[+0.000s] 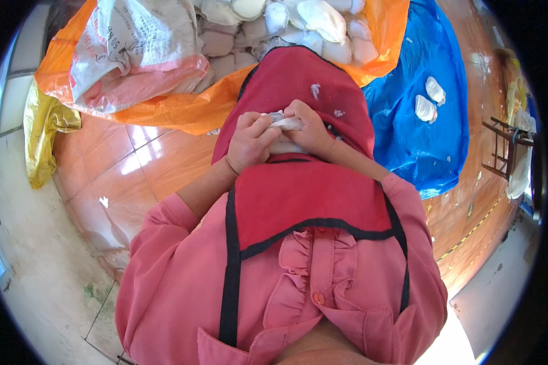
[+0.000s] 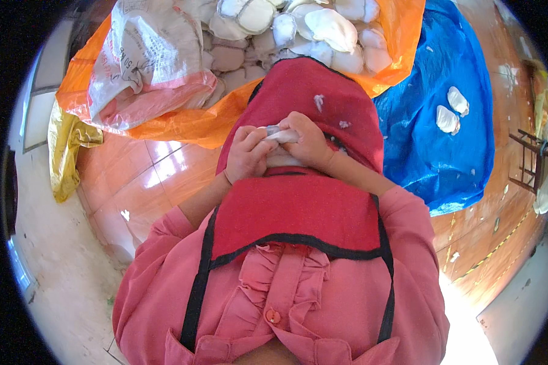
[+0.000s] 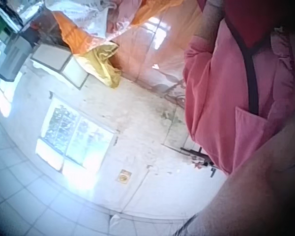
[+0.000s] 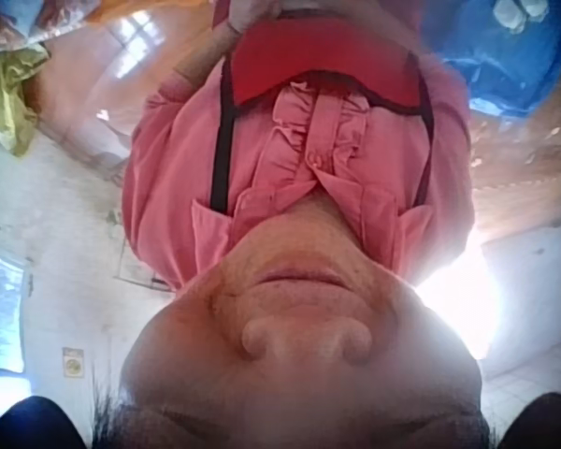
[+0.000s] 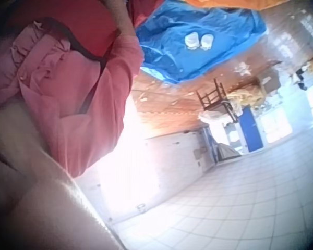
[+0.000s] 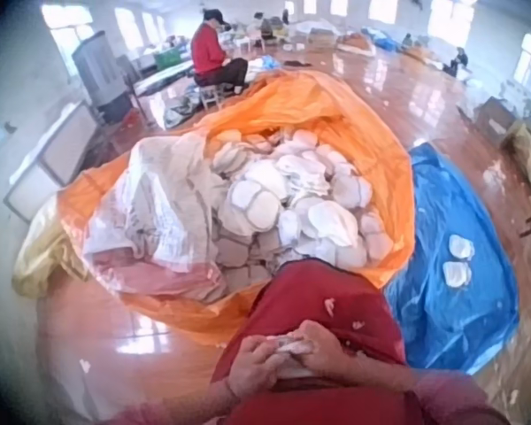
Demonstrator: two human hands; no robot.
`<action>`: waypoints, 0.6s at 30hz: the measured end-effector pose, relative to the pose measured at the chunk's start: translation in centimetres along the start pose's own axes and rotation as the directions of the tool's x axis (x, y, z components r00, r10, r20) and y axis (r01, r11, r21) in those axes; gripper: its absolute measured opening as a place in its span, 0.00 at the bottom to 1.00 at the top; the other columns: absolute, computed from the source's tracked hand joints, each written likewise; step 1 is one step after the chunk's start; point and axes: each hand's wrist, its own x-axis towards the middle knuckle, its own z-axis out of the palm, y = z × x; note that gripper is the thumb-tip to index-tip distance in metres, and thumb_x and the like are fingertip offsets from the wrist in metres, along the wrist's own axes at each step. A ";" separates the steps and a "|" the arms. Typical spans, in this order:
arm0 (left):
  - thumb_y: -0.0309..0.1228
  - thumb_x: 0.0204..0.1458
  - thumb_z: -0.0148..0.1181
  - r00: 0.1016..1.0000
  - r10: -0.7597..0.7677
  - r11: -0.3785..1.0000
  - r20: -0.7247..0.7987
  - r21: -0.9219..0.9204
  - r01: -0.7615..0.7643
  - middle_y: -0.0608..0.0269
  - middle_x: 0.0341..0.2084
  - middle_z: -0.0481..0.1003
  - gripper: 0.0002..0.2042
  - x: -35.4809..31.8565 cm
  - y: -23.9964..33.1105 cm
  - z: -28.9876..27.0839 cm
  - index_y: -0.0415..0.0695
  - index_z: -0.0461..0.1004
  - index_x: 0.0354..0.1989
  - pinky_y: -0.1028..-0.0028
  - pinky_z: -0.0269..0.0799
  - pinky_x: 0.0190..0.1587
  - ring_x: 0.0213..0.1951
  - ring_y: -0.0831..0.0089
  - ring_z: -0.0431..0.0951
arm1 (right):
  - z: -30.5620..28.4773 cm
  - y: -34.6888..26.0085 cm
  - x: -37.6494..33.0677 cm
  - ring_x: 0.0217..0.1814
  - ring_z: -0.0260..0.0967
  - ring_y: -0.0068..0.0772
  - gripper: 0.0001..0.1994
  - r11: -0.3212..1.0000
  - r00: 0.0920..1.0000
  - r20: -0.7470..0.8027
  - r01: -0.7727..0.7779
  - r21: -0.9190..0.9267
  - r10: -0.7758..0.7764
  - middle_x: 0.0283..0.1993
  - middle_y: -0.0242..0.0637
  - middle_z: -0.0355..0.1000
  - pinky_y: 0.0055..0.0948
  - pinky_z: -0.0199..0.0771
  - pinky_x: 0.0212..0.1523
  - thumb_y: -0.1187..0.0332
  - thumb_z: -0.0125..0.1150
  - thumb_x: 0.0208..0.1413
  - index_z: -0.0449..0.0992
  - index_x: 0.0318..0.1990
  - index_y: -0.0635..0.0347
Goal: The person sits on the floor and repeatedly stuffs white fabric pieces into small fabric pouches, then places the finished pouches onto a blue tarp. The person handles the pouches one at a time, using both hands to insert the stuffing and close the opening.
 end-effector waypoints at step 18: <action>0.20 0.35 0.57 0.990 -0.134 0.990 -0.041 0.044 0.136 0.53 0.30 0.67 0.14 1.1 -0.9 0.7 0.40 0.66 0.34 0.59 0.67 0.38 0.34 0.54 0.69 | -2.9 -1.6 2.0 0.55 0.68 0.48 0.22 0.987 0.946 0.307 0.139 -0.083 -0.107 0.51 0.45 0.69 0.39 0.69 0.55 0.68 0.66 0.44 0.69 0.49 0.59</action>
